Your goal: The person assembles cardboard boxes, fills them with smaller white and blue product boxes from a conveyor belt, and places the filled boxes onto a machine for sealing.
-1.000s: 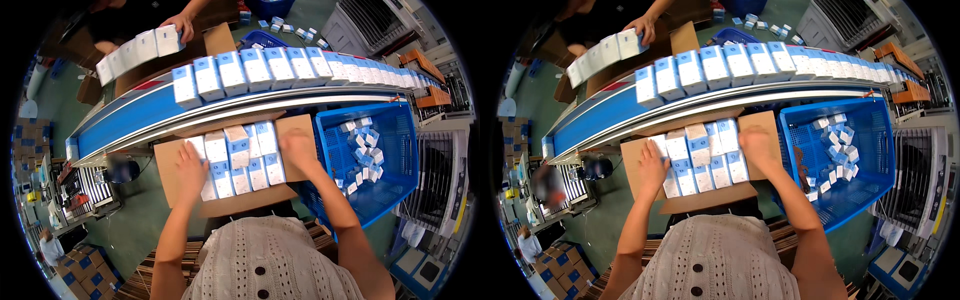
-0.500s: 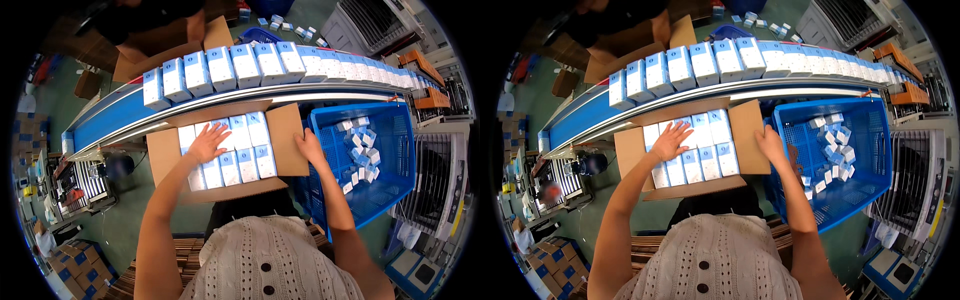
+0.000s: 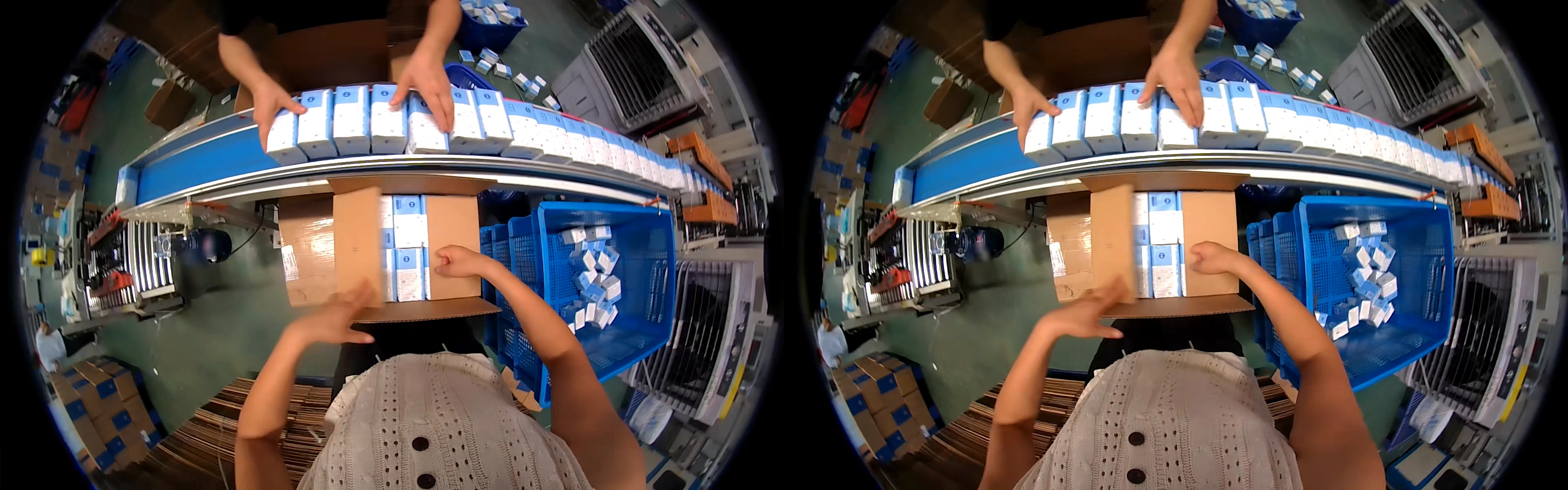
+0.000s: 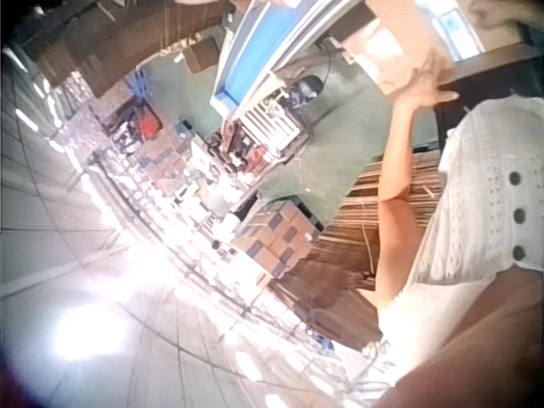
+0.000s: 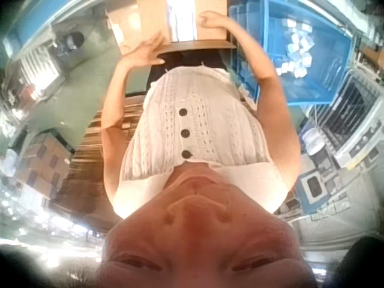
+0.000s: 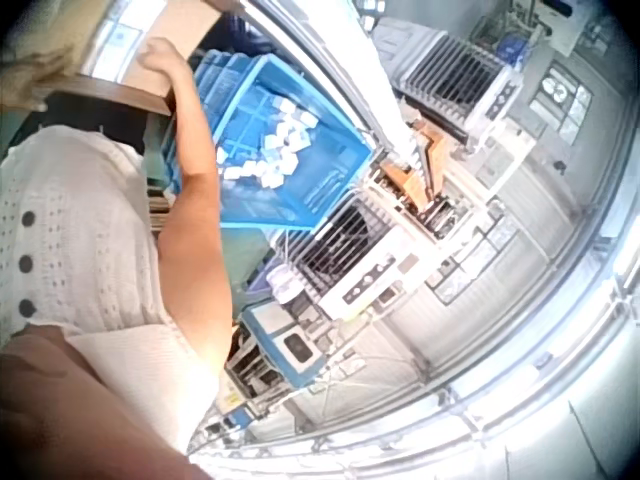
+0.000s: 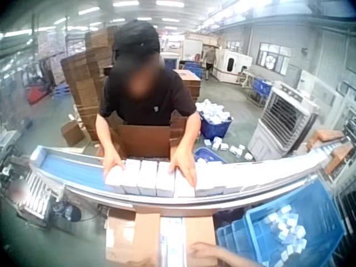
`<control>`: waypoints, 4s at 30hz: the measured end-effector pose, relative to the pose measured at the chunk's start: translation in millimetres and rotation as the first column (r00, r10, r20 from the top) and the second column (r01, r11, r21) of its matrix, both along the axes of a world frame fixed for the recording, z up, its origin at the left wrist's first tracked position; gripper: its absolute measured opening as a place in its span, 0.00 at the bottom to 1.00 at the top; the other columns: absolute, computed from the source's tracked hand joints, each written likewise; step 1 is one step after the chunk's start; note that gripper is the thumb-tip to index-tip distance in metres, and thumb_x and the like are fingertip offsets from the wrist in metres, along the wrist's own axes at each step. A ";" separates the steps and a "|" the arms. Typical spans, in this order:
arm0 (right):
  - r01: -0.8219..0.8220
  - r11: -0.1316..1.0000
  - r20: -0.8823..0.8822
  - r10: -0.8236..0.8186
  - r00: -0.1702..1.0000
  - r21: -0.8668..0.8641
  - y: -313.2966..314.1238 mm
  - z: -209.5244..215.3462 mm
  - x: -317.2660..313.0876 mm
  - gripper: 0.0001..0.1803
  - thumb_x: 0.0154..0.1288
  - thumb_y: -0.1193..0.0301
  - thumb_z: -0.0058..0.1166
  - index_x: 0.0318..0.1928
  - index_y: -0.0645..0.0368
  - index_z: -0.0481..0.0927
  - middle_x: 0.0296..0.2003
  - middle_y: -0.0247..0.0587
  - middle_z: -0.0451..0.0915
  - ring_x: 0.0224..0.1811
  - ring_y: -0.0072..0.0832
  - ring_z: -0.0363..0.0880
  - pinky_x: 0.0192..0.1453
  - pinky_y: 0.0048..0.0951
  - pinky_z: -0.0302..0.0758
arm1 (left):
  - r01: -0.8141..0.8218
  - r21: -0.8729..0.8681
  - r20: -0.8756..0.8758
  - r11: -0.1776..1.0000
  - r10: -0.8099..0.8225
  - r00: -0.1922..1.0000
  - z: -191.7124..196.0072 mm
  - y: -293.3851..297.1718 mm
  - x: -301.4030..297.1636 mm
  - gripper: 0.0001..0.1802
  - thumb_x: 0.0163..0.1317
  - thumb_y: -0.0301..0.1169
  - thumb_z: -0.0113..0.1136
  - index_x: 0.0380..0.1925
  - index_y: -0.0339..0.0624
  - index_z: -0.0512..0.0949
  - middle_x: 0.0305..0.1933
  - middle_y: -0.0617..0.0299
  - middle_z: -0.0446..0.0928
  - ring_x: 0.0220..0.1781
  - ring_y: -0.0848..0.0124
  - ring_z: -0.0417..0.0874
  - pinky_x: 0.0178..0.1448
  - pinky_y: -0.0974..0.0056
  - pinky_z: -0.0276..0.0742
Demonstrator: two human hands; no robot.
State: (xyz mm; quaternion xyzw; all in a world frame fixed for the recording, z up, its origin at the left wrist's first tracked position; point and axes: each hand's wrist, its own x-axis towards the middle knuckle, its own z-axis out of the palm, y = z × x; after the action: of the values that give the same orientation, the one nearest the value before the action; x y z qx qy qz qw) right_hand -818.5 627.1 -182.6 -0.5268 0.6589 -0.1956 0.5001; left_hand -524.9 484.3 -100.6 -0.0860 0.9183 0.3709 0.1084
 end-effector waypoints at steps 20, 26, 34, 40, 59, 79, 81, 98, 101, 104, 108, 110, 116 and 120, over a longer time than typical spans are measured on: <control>0.263 0.833 -0.580 -0.533 0.616 -0.486 27.3 -11.3 19.4 0.12 0.59 0.67 0.46 0.27 0.64 0.73 0.34 0.51 0.71 0.45 0.48 0.66 0.45 0.41 0.67 | -0.886 0.235 -0.044 0.399 0.915 0.400 -83.4 43.7 -27.2 0.42 0.53 0.32 0.58 0.60 0.29 0.44 0.59 0.38 0.56 0.62 0.49 0.57 0.64 0.55 0.52; 0.156 0.828 -0.512 -0.468 0.720 -0.538 3.2 66.0 75.2 0.10 0.53 0.69 0.53 0.22 0.62 0.72 0.21 0.48 0.72 0.22 0.45 0.72 0.25 0.38 0.70 | -0.986 -0.018 -0.066 0.168 0.983 0.169 -126.7 15.4 20.7 0.31 0.64 0.41 0.38 0.61 0.35 0.47 0.58 0.40 0.58 0.58 0.47 0.61 0.61 0.54 0.56; 0.830 0.558 0.117 -0.824 0.554 -0.003 -18.3 -87.9 -5.4 0.20 0.63 0.57 0.44 0.43 0.62 0.68 0.36 0.40 0.75 0.35 0.29 0.72 0.39 0.26 0.70 | -0.982 -0.109 0.269 0.152 0.956 0.119 -180.5 -71.7 143.3 0.33 0.64 0.50 0.32 0.62 0.38 0.49 0.61 0.44 0.57 0.62 0.47 0.57 0.61 0.53 0.58; 0.585 0.461 0.449 -0.876 0.177 0.668 -73.4 -147.0 157.8 0.26 0.64 0.53 0.40 0.52 0.60 0.68 0.49 0.42 0.72 0.50 0.35 0.70 0.52 0.38 0.68 | -0.592 0.567 0.702 -0.572 0.712 -0.017 -278.0 -72.5 205.4 0.36 0.63 0.57 0.30 0.57 0.37 0.61 0.60 0.52 0.62 0.62 0.61 0.61 0.63 0.64 0.57; 0.210 0.541 0.534 -0.840 0.095 0.814 -445.1 -111.0 658.1 0.26 0.65 0.55 0.27 0.54 0.58 0.66 0.53 0.44 0.68 0.54 0.39 0.67 0.58 0.43 0.63 | -0.885 -0.359 0.102 -0.296 0.931 -0.352 -66.1 -482.1 663.9 0.33 0.57 0.55 0.41 0.54 0.42 0.66 0.54 0.49 0.68 0.58 0.54 0.66 0.61 0.45 0.54; 0.437 0.893 0.456 -0.435 0.776 0.107 -844.9 -61.4 750.3 0.29 0.61 0.58 0.47 0.54 0.67 0.57 0.49 0.45 0.67 0.49 0.32 0.68 0.48 0.34 0.70 | -0.874 -0.483 -0.194 -0.048 0.980 0.053 -114.8 -770.3 635.4 0.41 0.56 0.50 0.47 0.61 0.32 0.50 0.67 0.43 0.44 0.69 0.47 0.41 0.64 0.37 0.34; 0.495 0.868 0.333 -0.476 0.814 0.030 -854.5 -71.5 776.6 0.30 0.54 0.71 0.57 0.52 0.69 0.56 0.45 0.48 0.70 0.49 0.32 0.68 0.50 0.27 0.66 | -0.860 -0.509 -0.206 -0.036 0.975 0.081 -114.5 -776.0 653.1 0.41 0.57 0.49 0.47 0.61 0.31 0.49 0.66 0.42 0.45 0.68 0.47 0.42 0.64 0.37 0.35; 0.210 0.964 -0.340 -0.254 0.905 -0.163 -647.6 -7.5 737.0 0.14 0.58 0.61 0.45 0.33 0.60 0.70 0.28 0.52 0.75 0.32 0.50 0.74 0.38 0.46 0.70 | -0.671 -0.517 -0.312 0.531 0.613 0.726 -183.3 -792.1 680.2 0.36 0.51 0.45 0.55 0.56 0.37 0.59 0.61 0.45 0.55 0.63 0.50 0.55 0.63 0.49 0.52; 0.481 0.877 -0.569 -0.401 0.717 -0.013 -528.5 29.8 716.8 0.09 0.53 0.68 0.44 0.30 0.60 0.71 0.30 0.52 0.76 0.35 0.48 0.75 0.38 0.45 0.71 | -0.584 -0.505 -0.255 0.636 0.536 0.805 -202.3 -782.0 641.9 0.32 0.52 0.45 0.53 0.53 0.38 0.62 0.57 0.46 0.59 0.61 0.50 0.58 0.61 0.51 0.55; 0.704 0.709 -0.708 -0.514 0.485 -0.033 -397.3 46.4 723.9 0.07 0.50 0.69 0.45 0.29 0.59 0.72 0.31 0.50 0.76 0.35 0.47 0.75 0.37 0.44 0.72 | -0.417 -0.501 -0.166 0.758 0.389 0.906 -213.5 -736.0 611.2 0.28 0.54 0.45 0.51 0.50 0.40 0.65 0.54 0.47 0.62 0.59 0.51 0.61 0.58 0.52 0.58; 0.901 0.362 -0.845 -0.535 -0.008 -0.238 -252.4 108.9 763.9 0.09 0.48 0.71 0.45 0.30 0.60 0.75 0.30 0.49 0.78 0.35 0.43 0.77 0.35 0.42 0.74 | -0.063 -0.343 0.133 0.937 0.115 0.984 -253.7 -663.9 600.6 0.23 0.55 0.45 0.49 0.46 0.42 0.68 0.49 0.48 0.66 0.56 0.51 0.65 0.56 0.53 0.62; 0.907 0.261 -0.906 -0.356 -0.228 -0.331 -205.7 119.2 774.1 0.08 0.48 0.71 0.46 0.29 0.59 0.76 0.30 0.46 0.77 0.35 0.41 0.76 0.34 0.41 0.73 | 0.108 -0.225 0.295 0.968 -0.038 0.955 -286.1 -640.2 599.0 0.21 0.56 0.45 0.48 0.44 0.43 0.70 0.46 0.49 0.68 0.54 0.52 0.67 0.54 0.54 0.64; 0.760 0.211 -0.747 0.153 -0.647 -0.615 -44.8 224.5 734.8 0.07 0.50 0.68 0.51 0.27 0.58 0.74 0.31 0.45 0.73 0.45 0.43 0.69 0.46 0.46 0.67 | 0.436 0.102 0.468 0.894 -0.430 0.772 -343.2 -566.3 561.0 0.18 0.58 0.45 0.44 0.38 0.46 0.76 0.39 0.50 0.75 0.49 0.53 0.73 0.50 0.57 0.69; 0.745 0.003 -0.734 0.168 -0.658 -0.667 38.7 261.8 695.8 0.17 0.51 0.59 0.56 0.32 0.60 0.75 0.41 0.51 0.73 0.55 0.50 0.63 0.54 0.56 0.60 | 0.592 0.163 0.313 0.789 -0.611 0.727 -331.6 -462.2 460.5 0.19 0.59 0.45 0.43 0.37 0.44 0.77 0.39 0.49 0.76 0.49 0.55 0.74 0.48 0.57 0.70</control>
State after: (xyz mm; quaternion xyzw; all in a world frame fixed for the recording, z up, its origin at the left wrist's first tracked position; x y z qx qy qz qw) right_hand -122.7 665.7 79.1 0.3242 0.8804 0.2226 -0.2651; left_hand -64.4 22.1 -432.2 0.1543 0.8520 0.3181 0.3861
